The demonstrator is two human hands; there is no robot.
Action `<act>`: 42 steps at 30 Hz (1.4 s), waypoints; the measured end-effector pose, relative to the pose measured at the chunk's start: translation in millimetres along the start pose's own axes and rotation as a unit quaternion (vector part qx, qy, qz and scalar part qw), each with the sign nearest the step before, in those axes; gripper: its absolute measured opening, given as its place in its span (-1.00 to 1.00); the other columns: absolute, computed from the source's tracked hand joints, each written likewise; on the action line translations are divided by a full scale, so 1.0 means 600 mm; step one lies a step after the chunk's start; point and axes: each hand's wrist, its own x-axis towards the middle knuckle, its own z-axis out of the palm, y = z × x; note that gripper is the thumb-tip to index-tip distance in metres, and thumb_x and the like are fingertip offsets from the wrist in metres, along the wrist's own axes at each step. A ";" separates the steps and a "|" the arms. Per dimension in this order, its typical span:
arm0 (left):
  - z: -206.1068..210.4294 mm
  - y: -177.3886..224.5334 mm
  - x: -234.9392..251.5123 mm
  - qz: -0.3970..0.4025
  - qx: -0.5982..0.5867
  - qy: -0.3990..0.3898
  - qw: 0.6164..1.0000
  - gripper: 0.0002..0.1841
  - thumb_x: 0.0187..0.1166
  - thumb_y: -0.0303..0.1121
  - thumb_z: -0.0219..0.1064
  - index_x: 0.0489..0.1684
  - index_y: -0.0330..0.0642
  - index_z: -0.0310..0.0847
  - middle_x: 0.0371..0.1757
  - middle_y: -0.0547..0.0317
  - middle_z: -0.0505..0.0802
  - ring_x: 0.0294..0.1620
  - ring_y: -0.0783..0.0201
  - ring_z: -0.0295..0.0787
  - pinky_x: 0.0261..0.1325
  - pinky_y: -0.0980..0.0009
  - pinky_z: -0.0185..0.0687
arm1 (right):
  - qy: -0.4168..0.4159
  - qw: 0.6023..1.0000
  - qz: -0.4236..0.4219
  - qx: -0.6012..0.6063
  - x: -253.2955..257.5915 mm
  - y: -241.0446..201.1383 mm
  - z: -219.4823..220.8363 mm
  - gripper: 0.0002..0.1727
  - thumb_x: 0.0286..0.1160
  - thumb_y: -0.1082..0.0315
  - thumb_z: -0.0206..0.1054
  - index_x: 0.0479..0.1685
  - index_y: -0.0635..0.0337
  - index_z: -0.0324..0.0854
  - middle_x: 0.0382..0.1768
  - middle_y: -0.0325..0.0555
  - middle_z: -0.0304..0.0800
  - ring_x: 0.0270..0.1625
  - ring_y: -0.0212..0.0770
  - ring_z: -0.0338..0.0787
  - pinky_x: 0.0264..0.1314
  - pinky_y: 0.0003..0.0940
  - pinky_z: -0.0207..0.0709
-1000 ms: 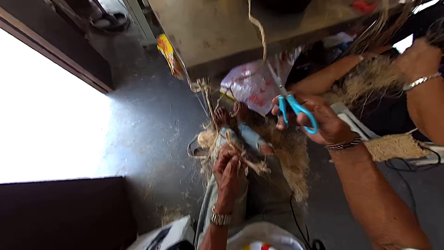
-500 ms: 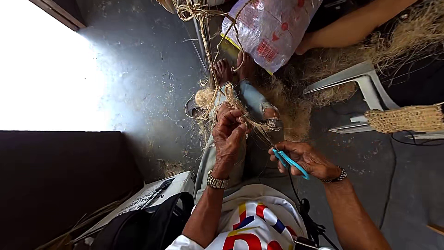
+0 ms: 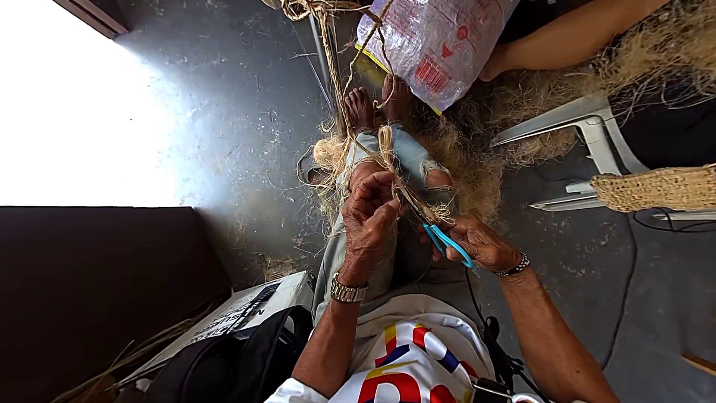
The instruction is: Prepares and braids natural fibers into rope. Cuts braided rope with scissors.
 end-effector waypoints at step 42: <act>-0.022 0.026 0.009 -0.082 -0.063 -0.090 0.991 -0.46 0.38 -0.65 0.27 0.44 -0.20 0.61 0.29 -0.04 0.78 -0.28 0.29 0.78 -0.24 0.40 0.79 | 0.096 0.995 -0.031 -0.009 0.031 0.029 0.032 -0.45 0.41 0.18 0.58 0.28 0.36 0.64 0.07 -0.17 0.87 -0.08 -0.36 0.86 0.03 -0.40 0.80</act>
